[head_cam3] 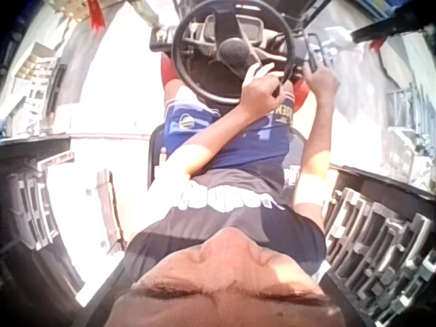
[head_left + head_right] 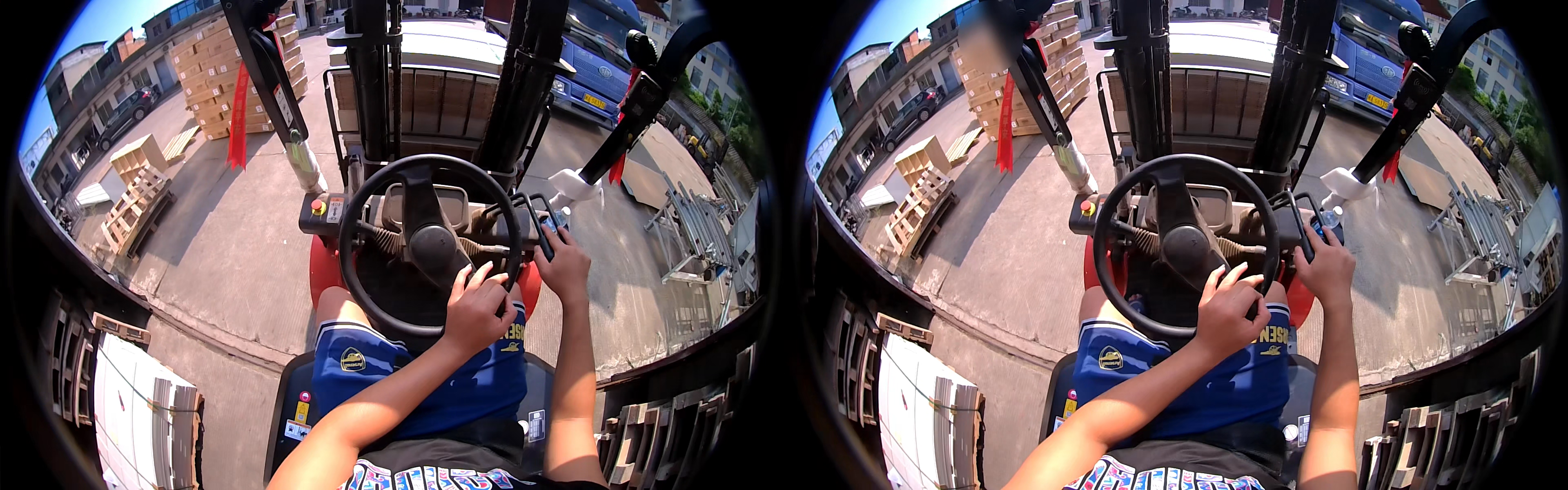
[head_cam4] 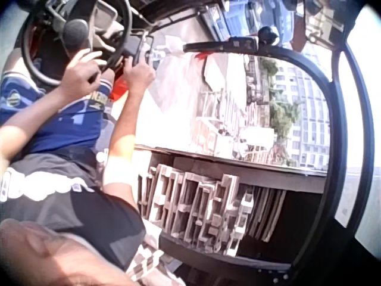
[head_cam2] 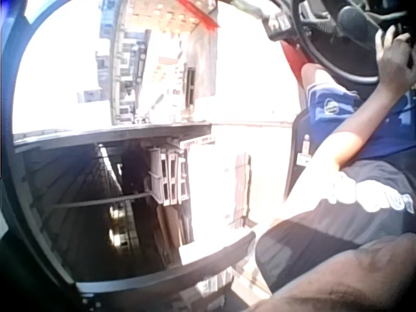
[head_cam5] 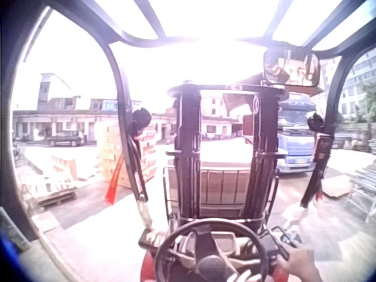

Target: The person mounts a forklift, starts the engine, and drives the vehicle through a warehouse and out into a courtyard near a truck.

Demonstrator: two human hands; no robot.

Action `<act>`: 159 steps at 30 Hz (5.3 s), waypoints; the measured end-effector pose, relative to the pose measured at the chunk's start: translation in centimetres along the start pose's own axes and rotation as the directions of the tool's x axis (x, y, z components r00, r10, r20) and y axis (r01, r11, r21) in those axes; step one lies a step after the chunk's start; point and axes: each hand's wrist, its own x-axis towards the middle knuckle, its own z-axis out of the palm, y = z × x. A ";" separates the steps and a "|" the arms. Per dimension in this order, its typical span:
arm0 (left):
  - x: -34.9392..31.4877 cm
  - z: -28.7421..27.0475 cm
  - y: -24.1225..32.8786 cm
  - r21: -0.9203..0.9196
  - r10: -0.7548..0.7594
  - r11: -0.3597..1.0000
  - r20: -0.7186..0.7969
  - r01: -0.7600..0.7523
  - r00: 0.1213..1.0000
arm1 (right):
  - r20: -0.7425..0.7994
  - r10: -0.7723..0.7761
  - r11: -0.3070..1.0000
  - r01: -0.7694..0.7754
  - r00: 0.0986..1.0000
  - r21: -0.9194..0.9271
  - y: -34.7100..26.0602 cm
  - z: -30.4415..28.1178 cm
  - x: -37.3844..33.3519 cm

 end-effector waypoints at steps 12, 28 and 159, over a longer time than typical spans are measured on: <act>14.0 9.7 -15.5 -0.063 -0.034 0.997 -0.008 0.033 0.999 | 0.018 -0.004 1.000 0.004 1.000 -0.009 2.0 11.5 20.7; 31.5 23.8 -32.1 -0.121 0.008 0.993 -0.022 -0.010 1.000 | -0.042 0.002 1.000 -0.001 0.999 0.003 6.2 24.6 43.3; 188.1 100.7 -183.5 0.416 -0.044 0.904 0.316 -0.097 0.948 | -0.162 -0.142 0.976 0.111 0.977 -0.187 10.4 127.5 225.1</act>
